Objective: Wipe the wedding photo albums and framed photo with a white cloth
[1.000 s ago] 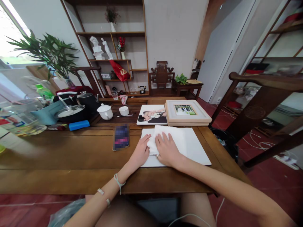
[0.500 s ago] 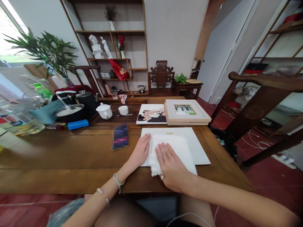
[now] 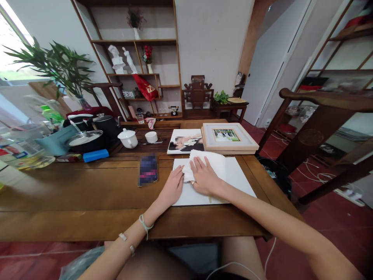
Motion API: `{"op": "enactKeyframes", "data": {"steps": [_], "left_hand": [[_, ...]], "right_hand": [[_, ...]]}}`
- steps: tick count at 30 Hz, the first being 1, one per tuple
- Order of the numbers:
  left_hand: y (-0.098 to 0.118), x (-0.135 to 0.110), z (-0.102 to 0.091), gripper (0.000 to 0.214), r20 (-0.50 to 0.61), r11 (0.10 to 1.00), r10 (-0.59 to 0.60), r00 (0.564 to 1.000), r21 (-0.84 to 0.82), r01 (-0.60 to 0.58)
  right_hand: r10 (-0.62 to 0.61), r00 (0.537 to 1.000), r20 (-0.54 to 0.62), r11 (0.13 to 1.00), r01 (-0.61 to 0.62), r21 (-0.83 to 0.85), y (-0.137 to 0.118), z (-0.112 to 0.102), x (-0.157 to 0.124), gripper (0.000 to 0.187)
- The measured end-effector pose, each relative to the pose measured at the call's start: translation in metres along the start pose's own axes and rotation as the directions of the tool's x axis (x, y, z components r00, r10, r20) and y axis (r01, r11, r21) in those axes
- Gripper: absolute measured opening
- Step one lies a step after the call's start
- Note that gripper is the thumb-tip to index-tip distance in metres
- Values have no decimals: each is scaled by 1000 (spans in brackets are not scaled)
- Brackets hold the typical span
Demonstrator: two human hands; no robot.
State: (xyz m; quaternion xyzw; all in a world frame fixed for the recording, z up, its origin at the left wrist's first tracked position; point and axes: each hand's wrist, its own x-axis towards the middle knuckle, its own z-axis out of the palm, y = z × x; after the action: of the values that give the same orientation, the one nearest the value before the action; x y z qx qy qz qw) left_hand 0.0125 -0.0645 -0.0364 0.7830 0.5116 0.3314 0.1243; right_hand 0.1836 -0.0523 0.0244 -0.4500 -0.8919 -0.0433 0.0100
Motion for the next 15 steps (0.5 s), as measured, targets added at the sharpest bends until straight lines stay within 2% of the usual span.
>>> {"op": "enactKeyframes", "data": {"steps": [4,7,10,12,15], "left_hand": [[-5,-1,0,44,16,1000,17,1000,-21,-16],[-12,-4,1,55,12,997,38,999,-68,-37],[-12,-4,2,48,5,996,42,999,-73,-42],[-9,-2,2,42,-1,999,15,1000,-44,-15],[-3,-1,1,42,5,1000,-11,1000,-10,11]], "right_hand": [[-9,1000,-29,1000,8,-29,-12,1,-6,76],[-93,995,-32,996,93,2,-25,0,-31,78],[-171,984,-42,981,174,85,-29,-5,-59,77],[-181,982,-44,970,186,157,-22,-9,-70,71],[-116,991,-62,964,128,232,4,-13,-72,60]]}}
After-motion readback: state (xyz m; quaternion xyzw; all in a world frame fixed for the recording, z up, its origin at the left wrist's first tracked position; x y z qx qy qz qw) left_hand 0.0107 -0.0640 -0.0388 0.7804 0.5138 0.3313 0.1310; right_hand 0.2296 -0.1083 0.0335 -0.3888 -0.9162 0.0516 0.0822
